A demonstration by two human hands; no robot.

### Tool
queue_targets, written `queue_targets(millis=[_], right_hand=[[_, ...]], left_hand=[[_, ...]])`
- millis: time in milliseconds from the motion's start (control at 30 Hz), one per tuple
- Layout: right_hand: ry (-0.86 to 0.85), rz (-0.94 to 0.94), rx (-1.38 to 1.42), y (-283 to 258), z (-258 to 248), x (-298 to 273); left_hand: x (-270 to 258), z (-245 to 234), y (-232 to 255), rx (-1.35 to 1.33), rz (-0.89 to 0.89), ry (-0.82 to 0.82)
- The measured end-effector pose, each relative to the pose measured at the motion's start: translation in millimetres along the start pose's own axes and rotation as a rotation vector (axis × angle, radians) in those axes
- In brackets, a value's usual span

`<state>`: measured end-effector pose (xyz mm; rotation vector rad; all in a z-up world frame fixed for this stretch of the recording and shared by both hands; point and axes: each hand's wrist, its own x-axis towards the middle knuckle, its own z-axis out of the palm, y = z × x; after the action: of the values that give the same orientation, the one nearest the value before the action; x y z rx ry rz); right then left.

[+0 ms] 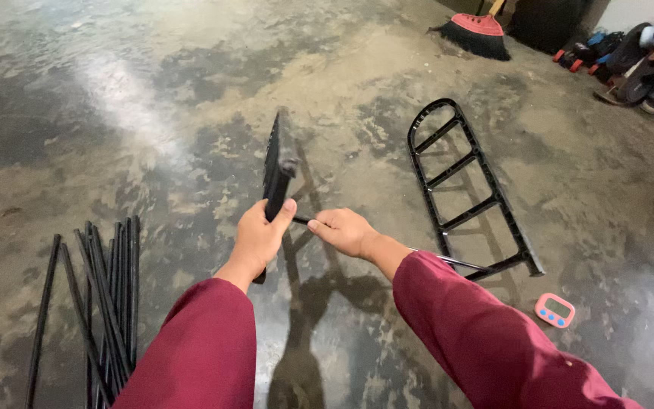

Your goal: The person inserts a long metal rod into a black metal frame, then wipes the frame with a cloth. The person handles two similar frames, cleaning them methodically.

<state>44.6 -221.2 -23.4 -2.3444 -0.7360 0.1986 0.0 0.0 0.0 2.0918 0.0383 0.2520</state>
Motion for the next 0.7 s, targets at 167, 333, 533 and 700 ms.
queue_targets(millis=[167,333,533,700], right_hand=[[0.167,0.086,-0.108,-25.0,-10.7,-12.7],[0.203,0.059,-0.115,-28.0,-21.0,-19.0],[0.196,0.042,-0.113,-25.6,-14.2,-18.0],[0.294,-0.054,-0.115,-17.9,-11.8,-18.1]], left_hand=[[5.7,-17.9,22.3,-0.309,-0.138,0.083],[10.4,-46.2,23.5,-0.456,-0.211,0.123],[-3.2,-50.0,14.2,-0.321,-0.242,0.099],[-15.7,-50.7,0.7,0.039,-0.119,0.048]])
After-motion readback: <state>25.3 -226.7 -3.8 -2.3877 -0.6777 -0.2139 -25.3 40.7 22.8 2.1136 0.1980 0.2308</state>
